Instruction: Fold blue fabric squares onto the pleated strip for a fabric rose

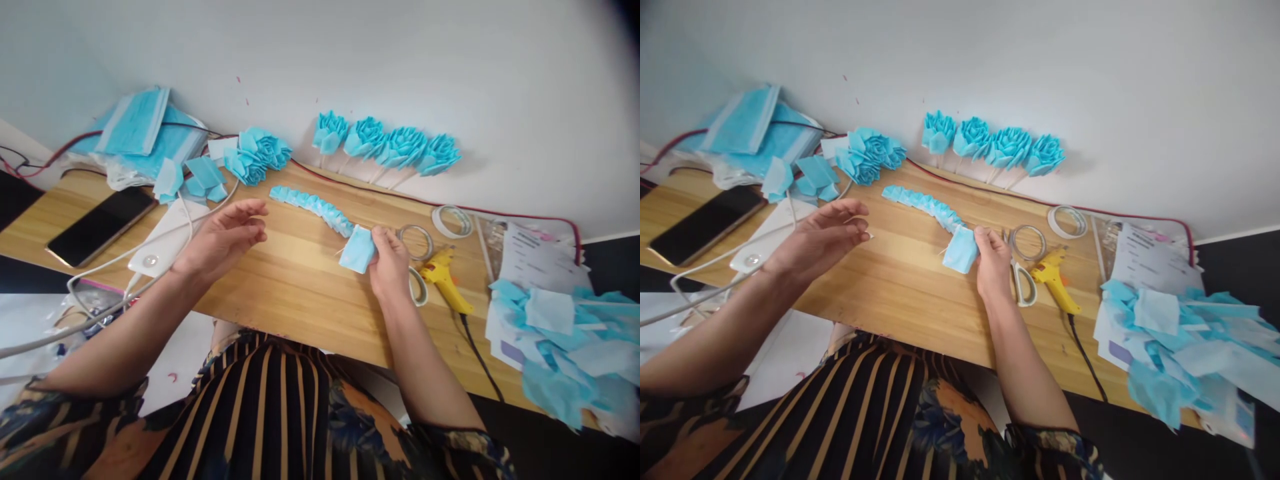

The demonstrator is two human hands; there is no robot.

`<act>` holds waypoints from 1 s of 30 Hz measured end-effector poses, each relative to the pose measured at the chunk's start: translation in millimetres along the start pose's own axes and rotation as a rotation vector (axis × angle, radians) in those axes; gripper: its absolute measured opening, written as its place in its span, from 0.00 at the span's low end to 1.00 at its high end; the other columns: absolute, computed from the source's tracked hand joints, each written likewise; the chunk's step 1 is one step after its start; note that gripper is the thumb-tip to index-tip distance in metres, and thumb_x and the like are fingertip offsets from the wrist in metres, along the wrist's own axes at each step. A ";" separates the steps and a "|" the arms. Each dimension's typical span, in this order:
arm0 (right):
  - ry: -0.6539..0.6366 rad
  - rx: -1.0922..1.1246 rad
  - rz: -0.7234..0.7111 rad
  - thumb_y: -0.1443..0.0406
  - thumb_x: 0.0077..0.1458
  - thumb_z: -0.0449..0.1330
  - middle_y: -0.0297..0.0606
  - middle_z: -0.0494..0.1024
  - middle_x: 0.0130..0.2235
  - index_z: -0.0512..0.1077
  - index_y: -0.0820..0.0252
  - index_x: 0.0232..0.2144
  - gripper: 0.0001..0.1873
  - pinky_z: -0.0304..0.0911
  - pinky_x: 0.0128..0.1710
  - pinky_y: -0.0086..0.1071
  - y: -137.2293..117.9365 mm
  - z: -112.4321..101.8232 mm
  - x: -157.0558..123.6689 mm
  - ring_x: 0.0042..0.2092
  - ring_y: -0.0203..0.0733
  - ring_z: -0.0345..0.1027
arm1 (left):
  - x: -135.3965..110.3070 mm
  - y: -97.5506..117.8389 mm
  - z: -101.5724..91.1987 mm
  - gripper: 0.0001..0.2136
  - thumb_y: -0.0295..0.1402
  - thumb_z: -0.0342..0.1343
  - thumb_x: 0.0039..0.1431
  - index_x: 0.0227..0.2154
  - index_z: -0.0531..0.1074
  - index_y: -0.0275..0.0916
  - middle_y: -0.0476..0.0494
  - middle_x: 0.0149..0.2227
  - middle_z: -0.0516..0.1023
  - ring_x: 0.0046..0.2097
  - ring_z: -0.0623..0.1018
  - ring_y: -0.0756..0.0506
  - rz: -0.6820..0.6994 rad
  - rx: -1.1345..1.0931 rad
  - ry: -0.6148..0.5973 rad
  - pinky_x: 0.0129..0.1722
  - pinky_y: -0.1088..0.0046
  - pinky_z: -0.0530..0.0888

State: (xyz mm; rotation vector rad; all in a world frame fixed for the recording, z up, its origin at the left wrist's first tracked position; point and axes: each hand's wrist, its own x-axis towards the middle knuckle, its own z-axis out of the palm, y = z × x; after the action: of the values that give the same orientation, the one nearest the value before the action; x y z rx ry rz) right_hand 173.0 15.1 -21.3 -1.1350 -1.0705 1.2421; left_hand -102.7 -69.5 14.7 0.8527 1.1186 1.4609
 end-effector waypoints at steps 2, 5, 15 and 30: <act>0.006 0.008 -0.003 0.44 0.44 0.71 0.25 0.58 0.22 0.62 0.56 0.19 0.29 0.51 0.25 0.28 1.3 -2.0 1.1 0.25 0.31 0.50 | 5.4 4.2 11.9 0.19 0.17 0.64 0.46 0.40 0.82 0.45 0.48 0.42 0.78 0.34 0.74 0.53 -0.105 -0.213 -0.087 0.38 0.76 0.74; -0.006 0.021 -0.012 0.46 0.47 0.70 0.26 0.59 0.23 0.65 0.57 0.21 0.26 0.52 0.26 0.28 2.2 -4.3 1.6 0.26 0.31 0.52 | 12.1 9.2 30.5 0.21 0.13 0.62 0.44 0.38 0.83 0.44 0.49 0.38 0.77 0.32 0.71 0.55 -0.124 -0.319 -0.165 0.35 0.79 0.72; -0.013 0.017 -0.007 0.43 0.45 0.70 0.27 0.57 0.23 0.64 0.57 0.19 0.28 0.48 0.27 0.29 -5.1 0.1 -0.3 0.27 0.32 0.48 | 45.5 -16.3 81.1 0.20 0.12 0.62 0.45 0.37 0.83 0.41 0.48 0.38 0.80 0.36 0.74 0.53 -0.195 -0.401 -0.347 0.41 0.75 0.71; -0.026 -0.057 -0.029 0.42 0.48 0.67 0.27 0.56 0.22 0.63 0.56 0.19 0.28 0.51 0.26 0.29 -6.6 0.4 -1.8 0.25 0.32 0.48 | 41.4 -40.7 70.3 0.20 0.16 0.64 0.41 0.35 0.82 0.45 0.49 0.38 0.79 0.35 0.74 0.52 -0.242 -0.427 -0.289 0.40 0.73 0.72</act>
State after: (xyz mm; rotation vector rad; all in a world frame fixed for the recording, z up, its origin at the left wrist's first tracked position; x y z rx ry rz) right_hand 173.4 13.3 -14.6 -1.1444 -1.1445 1.2133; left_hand -32.2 -15.0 -4.8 0.5800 0.6354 1.2628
